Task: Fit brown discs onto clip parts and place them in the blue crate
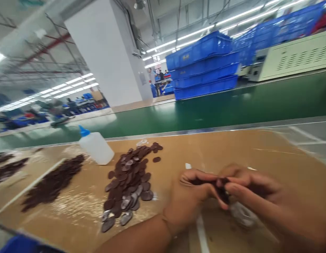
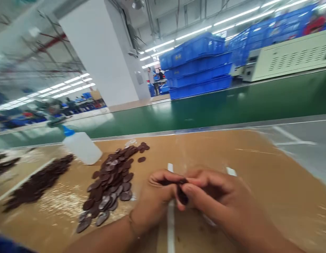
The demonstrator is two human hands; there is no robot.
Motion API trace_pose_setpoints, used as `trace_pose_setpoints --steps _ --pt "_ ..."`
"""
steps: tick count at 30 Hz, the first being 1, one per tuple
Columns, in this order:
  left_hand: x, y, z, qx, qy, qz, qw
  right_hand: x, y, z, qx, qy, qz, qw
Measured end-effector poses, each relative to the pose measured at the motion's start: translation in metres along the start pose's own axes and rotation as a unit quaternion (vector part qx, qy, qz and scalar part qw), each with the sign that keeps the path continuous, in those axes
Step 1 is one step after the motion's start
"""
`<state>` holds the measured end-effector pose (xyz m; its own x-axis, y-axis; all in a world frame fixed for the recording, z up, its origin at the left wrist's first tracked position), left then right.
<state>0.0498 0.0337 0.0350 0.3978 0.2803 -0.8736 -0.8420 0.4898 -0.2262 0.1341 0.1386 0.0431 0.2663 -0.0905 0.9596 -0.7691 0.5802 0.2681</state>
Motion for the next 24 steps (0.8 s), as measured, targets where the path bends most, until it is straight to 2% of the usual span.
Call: trace_pose_setpoints --steps 3,5,8,14,19,24 --pt "-0.003 0.001 0.001 0.01 -0.004 0.004 1.0 0.015 0.002 0.0 0.054 0.082 0.003 0.995" --pt "-0.003 0.002 0.0 0.015 -0.005 0.006 1.0 0.015 0.004 0.005 0.062 0.144 0.025 0.987" --pt "-0.002 0.003 -0.003 0.009 0.008 0.023 1.0 0.012 0.004 0.01 0.071 0.182 0.037 0.98" --pt "-0.004 0.003 -0.004 -0.008 0.037 0.057 0.998 0.012 0.002 0.009 0.068 0.193 0.023 0.979" --pt "-0.006 0.003 0.001 0.038 0.044 0.054 0.997 0.015 0.002 0.006 0.068 0.179 0.029 0.981" --pt "-0.007 0.003 0.004 0.074 0.068 0.063 0.993 0.019 0.007 -0.001 0.036 0.107 0.022 0.993"
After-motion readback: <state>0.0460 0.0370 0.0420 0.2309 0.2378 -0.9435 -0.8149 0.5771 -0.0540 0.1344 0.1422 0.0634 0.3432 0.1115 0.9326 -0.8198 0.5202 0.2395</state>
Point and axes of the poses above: each hand's wrist, its own y-axis towards the middle knuckle, its own z-axis out of the palm, x = y × z, the point moved 4 cm from there along y, towards the middle knuckle, and after that the axes turned 15 degrees about -x, right-handed, at the moved point
